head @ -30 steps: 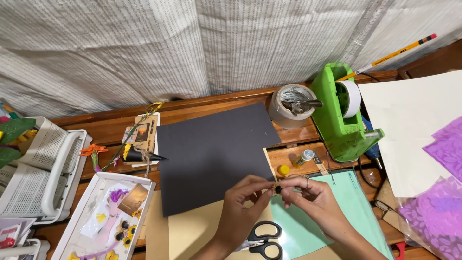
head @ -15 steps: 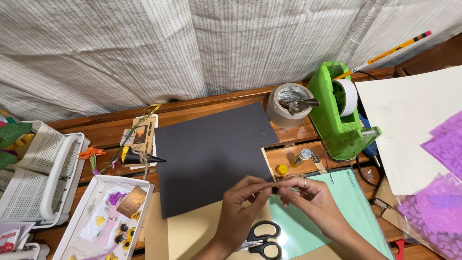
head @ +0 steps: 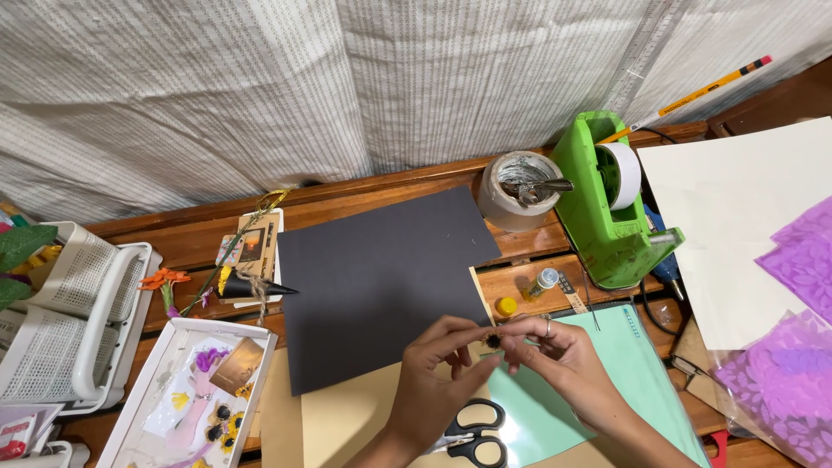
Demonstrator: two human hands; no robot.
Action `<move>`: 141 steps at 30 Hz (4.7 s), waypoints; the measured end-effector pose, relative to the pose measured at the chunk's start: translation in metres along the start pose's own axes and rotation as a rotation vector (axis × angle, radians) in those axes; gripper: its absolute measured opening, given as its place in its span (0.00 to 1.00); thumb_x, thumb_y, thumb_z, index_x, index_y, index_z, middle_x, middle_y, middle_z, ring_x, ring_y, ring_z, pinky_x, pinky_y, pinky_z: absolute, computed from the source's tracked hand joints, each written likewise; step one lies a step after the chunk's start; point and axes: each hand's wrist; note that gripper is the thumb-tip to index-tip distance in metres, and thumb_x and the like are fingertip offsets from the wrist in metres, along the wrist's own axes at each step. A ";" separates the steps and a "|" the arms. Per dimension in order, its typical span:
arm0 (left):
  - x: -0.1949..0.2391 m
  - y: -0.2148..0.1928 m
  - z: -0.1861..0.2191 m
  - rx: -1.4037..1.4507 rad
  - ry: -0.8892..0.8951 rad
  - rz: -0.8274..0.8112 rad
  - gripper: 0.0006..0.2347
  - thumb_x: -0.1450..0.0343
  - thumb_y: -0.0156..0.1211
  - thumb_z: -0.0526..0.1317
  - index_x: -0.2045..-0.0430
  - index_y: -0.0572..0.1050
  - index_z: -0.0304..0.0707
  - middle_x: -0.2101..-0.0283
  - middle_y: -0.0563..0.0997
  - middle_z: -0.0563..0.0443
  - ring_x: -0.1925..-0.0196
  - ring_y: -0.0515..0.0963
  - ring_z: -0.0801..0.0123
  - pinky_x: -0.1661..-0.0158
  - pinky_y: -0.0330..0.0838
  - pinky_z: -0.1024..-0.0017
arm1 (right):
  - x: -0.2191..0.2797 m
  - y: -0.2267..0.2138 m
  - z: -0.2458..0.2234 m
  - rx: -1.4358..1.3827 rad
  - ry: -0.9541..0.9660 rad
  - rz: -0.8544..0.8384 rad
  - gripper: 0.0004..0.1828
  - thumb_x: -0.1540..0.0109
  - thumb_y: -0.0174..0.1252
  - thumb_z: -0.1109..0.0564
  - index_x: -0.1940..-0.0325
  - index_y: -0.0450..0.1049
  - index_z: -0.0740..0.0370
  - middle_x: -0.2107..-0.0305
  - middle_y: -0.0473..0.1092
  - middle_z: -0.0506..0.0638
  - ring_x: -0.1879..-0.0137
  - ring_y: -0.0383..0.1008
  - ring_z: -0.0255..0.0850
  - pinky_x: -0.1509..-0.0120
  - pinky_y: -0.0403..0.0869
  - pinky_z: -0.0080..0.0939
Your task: Applying glue to small decorative components and fixing them onto a base material in a craft project.
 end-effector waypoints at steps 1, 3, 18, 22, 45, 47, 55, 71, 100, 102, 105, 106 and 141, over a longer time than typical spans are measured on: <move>0.000 0.001 -0.002 -0.001 0.000 -0.001 0.10 0.37 0.65 0.33 0.63 0.81 0.38 0.67 0.74 0.56 0.77 0.65 0.78 0.74 0.63 0.79 | 0.000 0.000 -0.001 -0.001 0.000 0.000 0.11 0.46 0.61 0.60 0.63 0.81 0.69 0.72 0.78 0.56 0.75 0.73 0.41 0.64 0.73 0.35; 0.001 0.002 -0.006 -0.055 0.084 0.034 0.10 0.38 0.66 0.31 0.64 0.81 0.39 0.68 0.74 0.56 0.77 0.66 0.78 0.74 0.64 0.80 | 0.001 0.000 -0.002 0.019 0.021 -0.003 0.11 0.46 0.60 0.59 0.63 0.82 0.68 0.71 0.79 0.56 0.74 0.74 0.41 0.64 0.74 0.36; -0.010 -0.006 -0.006 0.178 -0.142 0.046 0.03 0.39 0.68 0.34 0.76 0.80 0.38 0.67 0.76 0.56 0.73 0.65 0.79 0.68 0.61 0.81 | 0.000 0.001 0.004 0.046 -0.096 -0.069 0.16 0.41 0.53 0.53 0.62 0.81 0.66 0.81 0.75 0.53 0.75 0.74 0.39 0.62 0.73 0.36; -0.009 -0.006 -0.010 0.354 -0.155 -0.041 0.04 0.37 0.64 0.31 0.72 0.80 0.36 0.59 0.74 0.53 0.69 0.68 0.77 0.62 0.63 0.79 | 0.003 0.006 0.006 -0.121 -0.045 -0.130 0.13 0.43 0.57 0.60 0.57 0.79 0.69 0.81 0.72 0.55 0.75 0.72 0.41 0.63 0.73 0.39; -0.008 -0.014 -0.009 0.031 -0.023 0.069 0.04 0.38 0.65 0.34 0.73 0.83 0.42 0.63 0.79 0.57 0.72 0.70 0.79 0.70 0.66 0.83 | -0.030 0.013 -0.071 -0.608 -0.220 -0.084 0.09 0.44 0.57 0.66 0.60 0.70 0.67 0.73 0.70 0.57 0.69 0.70 0.42 0.57 0.71 0.34; -0.009 -0.016 -0.008 0.039 -0.023 0.075 0.04 0.38 0.64 0.34 0.74 0.83 0.41 0.63 0.79 0.56 0.72 0.70 0.78 0.71 0.66 0.82 | -0.034 0.015 -0.076 -0.676 -0.249 -0.101 0.09 0.43 0.56 0.66 0.58 0.70 0.67 0.72 0.70 0.57 0.66 0.69 0.41 0.56 0.71 0.36; -0.010 -0.012 -0.019 -0.008 0.062 0.069 0.04 0.37 0.63 0.33 0.75 0.83 0.41 0.65 0.80 0.56 0.71 0.74 0.80 0.70 0.67 0.83 | -0.041 0.027 -0.091 -0.862 -0.377 -0.351 0.04 0.40 0.55 0.62 0.64 0.68 0.65 0.70 0.62 0.55 0.62 0.63 0.39 0.53 0.69 0.36; -0.027 -0.007 0.113 -0.171 0.541 0.264 0.07 0.36 0.60 0.33 0.67 0.78 0.36 0.64 0.78 0.52 0.65 0.72 0.74 0.69 0.68 0.80 | -0.034 0.035 -0.088 -0.977 -0.309 -0.331 0.02 0.41 0.53 0.65 0.66 0.69 0.68 0.73 0.65 0.55 0.65 0.64 0.39 0.60 0.67 0.35; -0.043 0.001 0.105 0.055 0.816 0.354 0.03 0.37 0.63 0.32 0.75 0.81 0.33 0.70 0.81 0.46 0.69 0.81 0.69 0.68 0.77 0.78 | -0.043 0.025 -0.079 -0.411 -0.897 -0.273 0.09 0.45 0.56 0.71 0.61 0.76 0.70 0.64 0.71 0.66 0.60 0.74 0.48 0.64 0.81 0.41; -0.046 -0.002 0.101 -0.008 0.888 0.335 0.03 0.36 0.62 0.32 0.73 0.81 0.33 0.70 0.81 0.46 0.68 0.81 0.69 0.66 0.76 0.79 | -0.041 0.024 -0.083 -0.365 -0.972 -0.251 0.09 0.43 0.54 0.69 0.60 0.76 0.73 0.67 0.70 0.67 0.63 0.74 0.50 0.63 0.83 0.43; -0.046 -0.001 0.103 0.001 0.890 0.349 0.02 0.36 0.62 0.32 0.75 0.81 0.33 0.71 0.81 0.46 0.69 0.81 0.69 0.69 0.76 0.80 | -0.040 0.030 -0.088 -0.366 -1.028 -0.199 0.09 0.46 0.57 0.72 0.63 0.76 0.74 0.70 0.70 0.65 0.65 0.72 0.47 0.66 0.80 0.36; -0.045 -0.001 0.105 0.003 0.887 0.353 0.02 0.36 0.62 0.32 0.75 0.81 0.33 0.71 0.81 0.46 0.69 0.81 0.69 0.69 0.76 0.80 | -0.040 0.031 -0.089 -0.364 -1.024 -0.201 0.09 0.46 0.57 0.72 0.63 0.76 0.74 0.70 0.70 0.65 0.65 0.72 0.47 0.66 0.80 0.36; -0.043 -0.010 0.101 -0.082 0.865 0.315 0.06 0.37 0.63 0.31 0.68 0.79 0.34 0.69 0.80 0.49 0.70 0.74 0.71 0.72 0.69 0.80 | -0.016 0.039 -0.111 -0.018 -1.089 0.072 0.06 0.46 0.58 0.66 0.66 0.77 0.67 0.72 0.73 0.59 0.64 0.74 0.42 0.64 0.71 0.31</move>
Point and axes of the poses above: each hand's wrist, its own x-axis away from the middle knuckle, its own y-axis out of the palm, z = x × y
